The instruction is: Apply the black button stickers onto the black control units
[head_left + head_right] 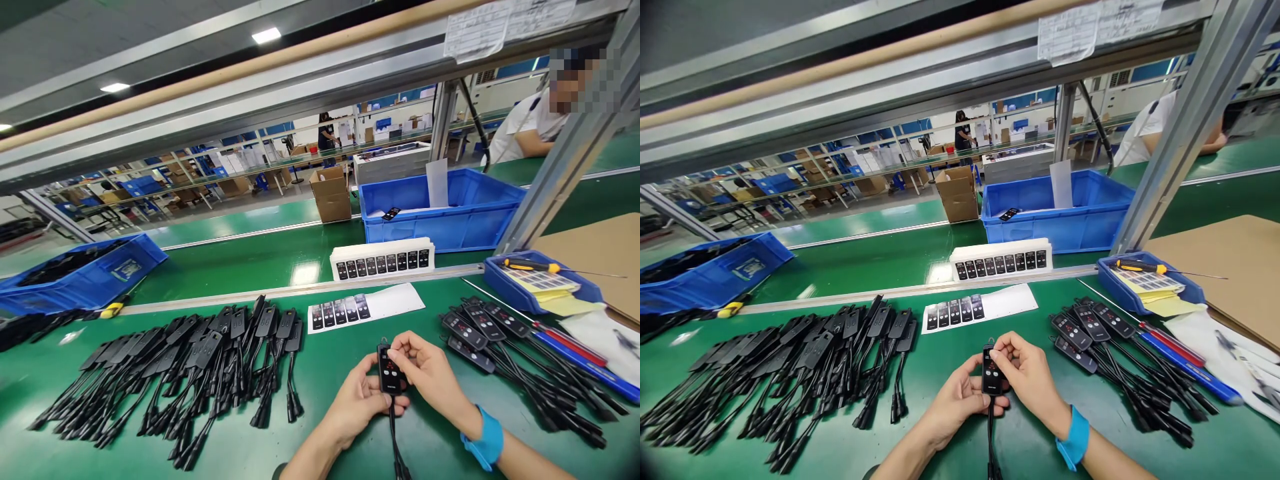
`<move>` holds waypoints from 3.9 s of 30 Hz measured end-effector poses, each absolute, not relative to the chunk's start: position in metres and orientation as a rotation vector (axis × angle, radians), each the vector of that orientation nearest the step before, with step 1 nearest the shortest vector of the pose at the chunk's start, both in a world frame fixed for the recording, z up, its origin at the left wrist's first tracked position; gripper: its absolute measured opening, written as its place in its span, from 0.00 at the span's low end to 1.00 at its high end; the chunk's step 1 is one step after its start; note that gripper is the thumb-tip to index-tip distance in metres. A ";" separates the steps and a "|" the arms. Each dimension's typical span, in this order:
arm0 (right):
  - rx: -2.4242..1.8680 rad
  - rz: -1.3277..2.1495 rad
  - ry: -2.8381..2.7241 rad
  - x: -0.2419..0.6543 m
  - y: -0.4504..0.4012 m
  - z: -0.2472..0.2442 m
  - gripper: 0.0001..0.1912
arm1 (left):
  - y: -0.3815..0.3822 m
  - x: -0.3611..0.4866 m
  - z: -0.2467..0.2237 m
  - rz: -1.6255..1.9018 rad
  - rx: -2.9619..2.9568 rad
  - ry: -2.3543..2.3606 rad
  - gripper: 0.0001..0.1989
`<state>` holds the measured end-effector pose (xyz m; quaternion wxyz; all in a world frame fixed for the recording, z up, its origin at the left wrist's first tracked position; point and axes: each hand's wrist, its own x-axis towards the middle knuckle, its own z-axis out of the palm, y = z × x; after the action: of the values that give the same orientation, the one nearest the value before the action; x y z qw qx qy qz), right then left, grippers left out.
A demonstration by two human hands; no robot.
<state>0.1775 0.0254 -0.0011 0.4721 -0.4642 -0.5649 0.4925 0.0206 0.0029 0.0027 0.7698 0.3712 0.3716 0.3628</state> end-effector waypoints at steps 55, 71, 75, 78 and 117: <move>-1.175 1.160 -1.769 0.170 0.017 -0.015 0.27 | 0.006 0.027 -0.010 0.940 0.994 0.952 0.27; -2.079 -0.600 -2.144 0.267 0.051 0.027 0.24 | 0.023 -0.016 -0.002 0.978 1.930 1.491 0.22; -1.783 -0.259 -2.243 0.249 0.077 0.026 0.22 | 0.033 -0.021 -0.017 0.996 1.933 1.727 0.23; -1.415 0.319 -2.233 0.207 0.110 0.017 0.17 | 0.036 -0.023 -0.026 1.042 1.944 1.775 0.24; -1.053 1.012 -1.384 0.176 0.043 -0.006 0.16 | 0.036 -0.061 0.031 1.734 1.632 1.668 0.17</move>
<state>0.1756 0.0435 -0.0059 0.5351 -0.4420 -0.5811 0.4249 -0.0607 0.0364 0.0313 0.1168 0.5575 0.5698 0.5923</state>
